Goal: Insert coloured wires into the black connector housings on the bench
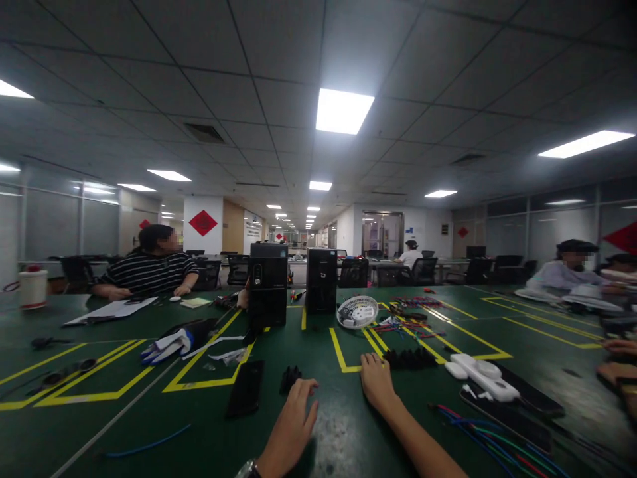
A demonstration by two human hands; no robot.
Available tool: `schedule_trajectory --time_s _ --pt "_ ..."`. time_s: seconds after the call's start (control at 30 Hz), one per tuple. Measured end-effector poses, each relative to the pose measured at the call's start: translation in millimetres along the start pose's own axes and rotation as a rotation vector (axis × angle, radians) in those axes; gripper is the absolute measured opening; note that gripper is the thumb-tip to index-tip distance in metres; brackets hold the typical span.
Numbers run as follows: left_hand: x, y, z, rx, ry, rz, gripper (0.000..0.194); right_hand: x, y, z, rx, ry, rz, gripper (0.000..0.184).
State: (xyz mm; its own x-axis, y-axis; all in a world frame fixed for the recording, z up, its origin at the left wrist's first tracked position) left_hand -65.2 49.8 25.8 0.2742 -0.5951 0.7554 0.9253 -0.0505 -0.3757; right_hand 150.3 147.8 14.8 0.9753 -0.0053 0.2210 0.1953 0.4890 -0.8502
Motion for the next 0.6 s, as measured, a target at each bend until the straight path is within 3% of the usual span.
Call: schedule_trajectory --time_s 0.13,0.23,0.27,0.33,0.4,0.47,0.53,0.6 --pt "-0.4 -4.0 15.3 0.055 -0.030 -0.089 0.029 -3.4 -7.9 -2.9 -0.003 -0.047 0.072 0.043" --pt "19.0 -22.4 68.7 0.232 -0.156 -0.313 0.039 -1.4 -13.9 -7.2 0.014 -0.069 0.134 0.042" --pt "31.8 -29.5 90.8 0.301 -0.212 -0.447 0.042 0.0 -15.2 -9.1 0.019 -0.065 0.153 0.043" --pt "75.4 -41.7 136.9 0.371 -0.171 -0.710 0.046 2.8 -16.7 -13.4 0.024 -0.047 0.193 0.046" --pt "123.4 -47.9 174.0 0.322 -0.050 -0.810 0.050 5.7 -16.8 -17.3 0.020 -0.026 0.238 0.047" --pt "145.4 -40.1 190.0 0.218 -0.058 -0.785 0.052 8.2 -17.4 -19.2 0.016 -0.009 0.293 0.044" --pt "136.1 -22.3 181.0 0.130 -0.130 -0.691 0.048 10.0 -20.6 -18.2 0.027 0.008 0.364 0.040" --pt "101.7 -3.5 153.3 0.112 -0.208 -0.586 0.040 9.5 -27.8 -15.1 0.058 0.025 0.444 0.037"
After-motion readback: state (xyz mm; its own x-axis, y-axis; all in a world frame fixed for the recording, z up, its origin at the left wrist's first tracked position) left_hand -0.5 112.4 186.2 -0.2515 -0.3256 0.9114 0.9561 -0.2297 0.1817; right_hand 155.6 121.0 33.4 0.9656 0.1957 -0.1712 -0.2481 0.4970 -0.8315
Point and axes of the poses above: each hand's wrist, its own z-axis towards the middle knuckle, its own y-axis out of the palm, x = y × z, the point moved 8 cm from there along z, towards the middle knuckle, and after that the axes turned 14 degrees about -z, right-handed, at the moved point
